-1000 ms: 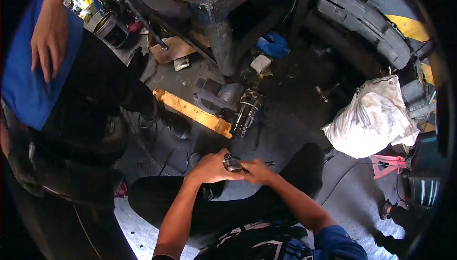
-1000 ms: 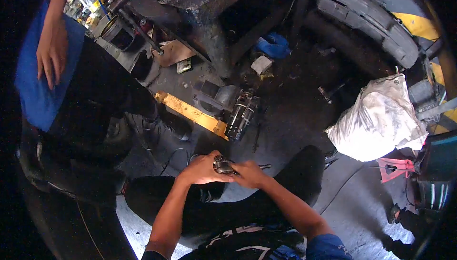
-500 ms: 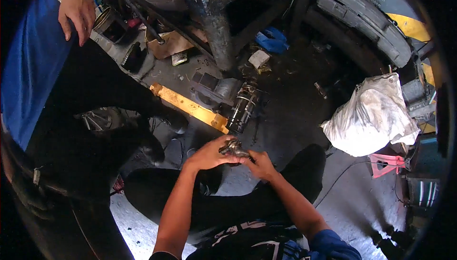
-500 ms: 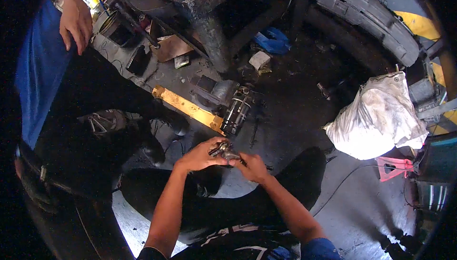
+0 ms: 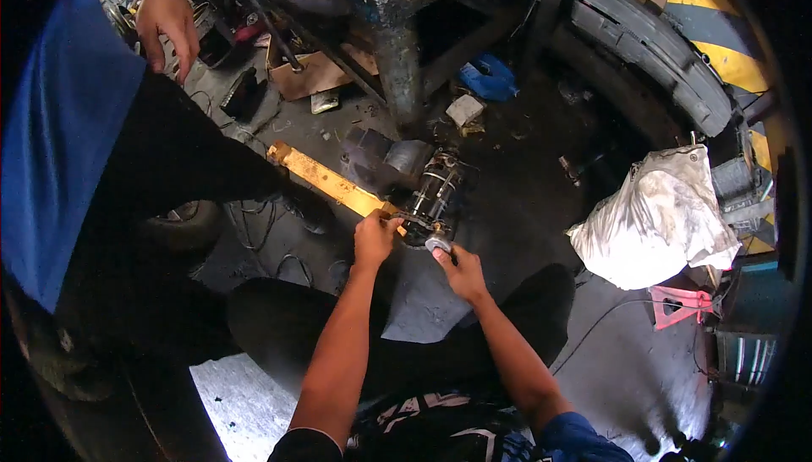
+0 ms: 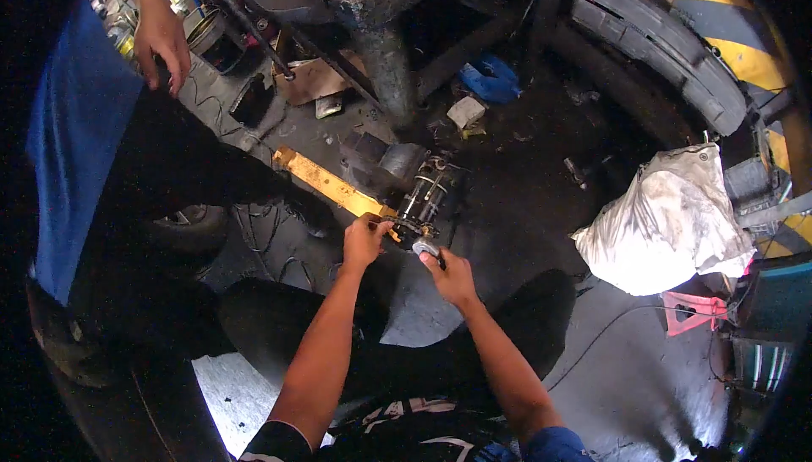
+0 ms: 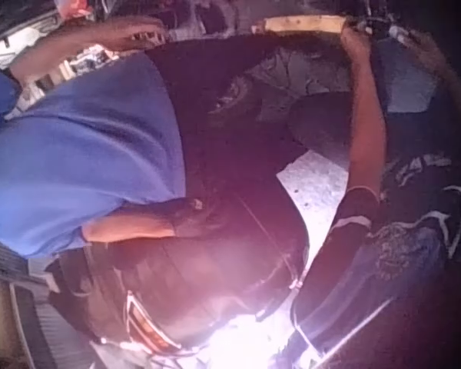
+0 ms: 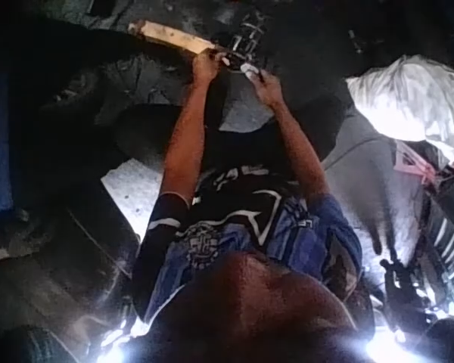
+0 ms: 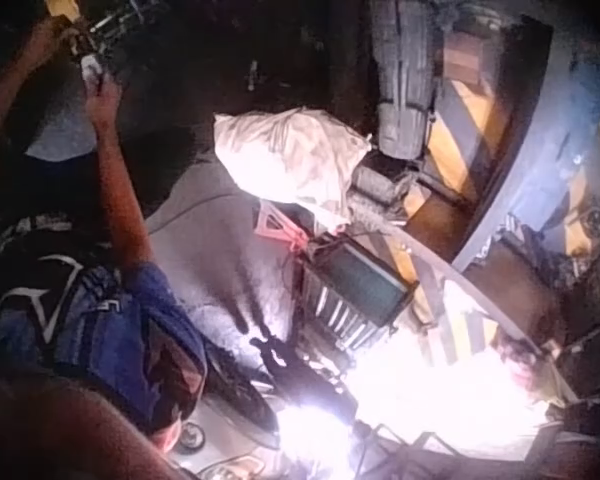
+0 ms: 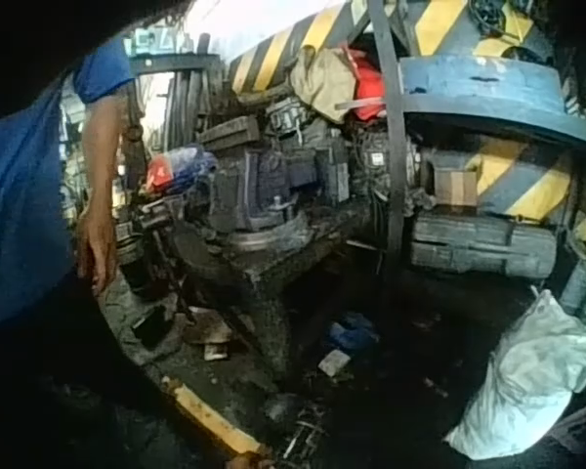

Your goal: The recorder uses a vise and wrench to repair a vehicle component and then unboxes a new replacement part.

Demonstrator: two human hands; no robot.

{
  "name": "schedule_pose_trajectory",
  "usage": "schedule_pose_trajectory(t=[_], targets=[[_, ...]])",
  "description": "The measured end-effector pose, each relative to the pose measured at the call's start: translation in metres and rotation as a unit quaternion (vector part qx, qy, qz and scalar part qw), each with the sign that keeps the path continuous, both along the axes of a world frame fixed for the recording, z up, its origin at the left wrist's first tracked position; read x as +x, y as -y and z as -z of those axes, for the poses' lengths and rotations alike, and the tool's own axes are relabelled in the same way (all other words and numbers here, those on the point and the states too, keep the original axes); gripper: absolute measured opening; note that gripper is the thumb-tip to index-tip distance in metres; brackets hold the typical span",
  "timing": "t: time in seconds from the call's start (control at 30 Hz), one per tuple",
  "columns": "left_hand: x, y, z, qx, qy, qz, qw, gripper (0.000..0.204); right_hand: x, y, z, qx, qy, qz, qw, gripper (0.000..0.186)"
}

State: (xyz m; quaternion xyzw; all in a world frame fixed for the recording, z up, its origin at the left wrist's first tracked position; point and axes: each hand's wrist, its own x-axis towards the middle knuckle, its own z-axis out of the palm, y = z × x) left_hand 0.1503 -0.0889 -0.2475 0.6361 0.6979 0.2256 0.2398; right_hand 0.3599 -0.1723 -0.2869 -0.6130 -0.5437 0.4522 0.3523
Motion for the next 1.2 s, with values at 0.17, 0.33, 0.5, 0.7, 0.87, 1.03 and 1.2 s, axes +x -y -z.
schedule_pose_trajectory(t=[0.17, 0.33, 0.5, 0.7, 0.87, 1.03, 1.2], targets=[[0.0, -0.012, 0.02, -0.182, 0.242, -0.119, 0.946, 0.037, 0.009, 0.003, 0.017, 0.025, 0.021, -0.013, 0.999, 0.051], [-0.005, -0.018, 0.053, -0.093, 0.351, -0.105, 0.926, 0.03, 0.003, 0.003, 0.016, 0.065, 0.088, -0.012, 0.994, 0.053], [0.011, -0.002, 0.063, -0.107, 0.325, -0.163, 0.925, 0.039, 0.008, 0.0, 0.008, 0.002, 0.087, -0.043, 0.995, 0.046], [0.044, 0.004, 0.052, -0.149, 0.244, -0.162, 0.944, 0.066, 0.02, 0.005, 0.023, 0.048, 0.1, -0.047, 0.993, 0.035], [0.033, 0.003, 0.064, -0.163, 0.319, -0.204, 0.911, 0.066, 0.008, -0.001, 0.001, 0.042, 0.159, -0.039, 0.986, 0.028], [0.065, 0.01, 0.063, -0.191, 0.449, -0.246, 0.837, 0.07, 0.02, -0.008, 0.008, -0.028, 0.169, -0.072, 0.983, 0.031], [0.093, 0.02, 0.047, -0.079, 0.415, -0.24, 0.874, 0.077, 0.027, 0.004, 0.042, 0.068, 0.148, -0.063, 0.985, 0.04]])
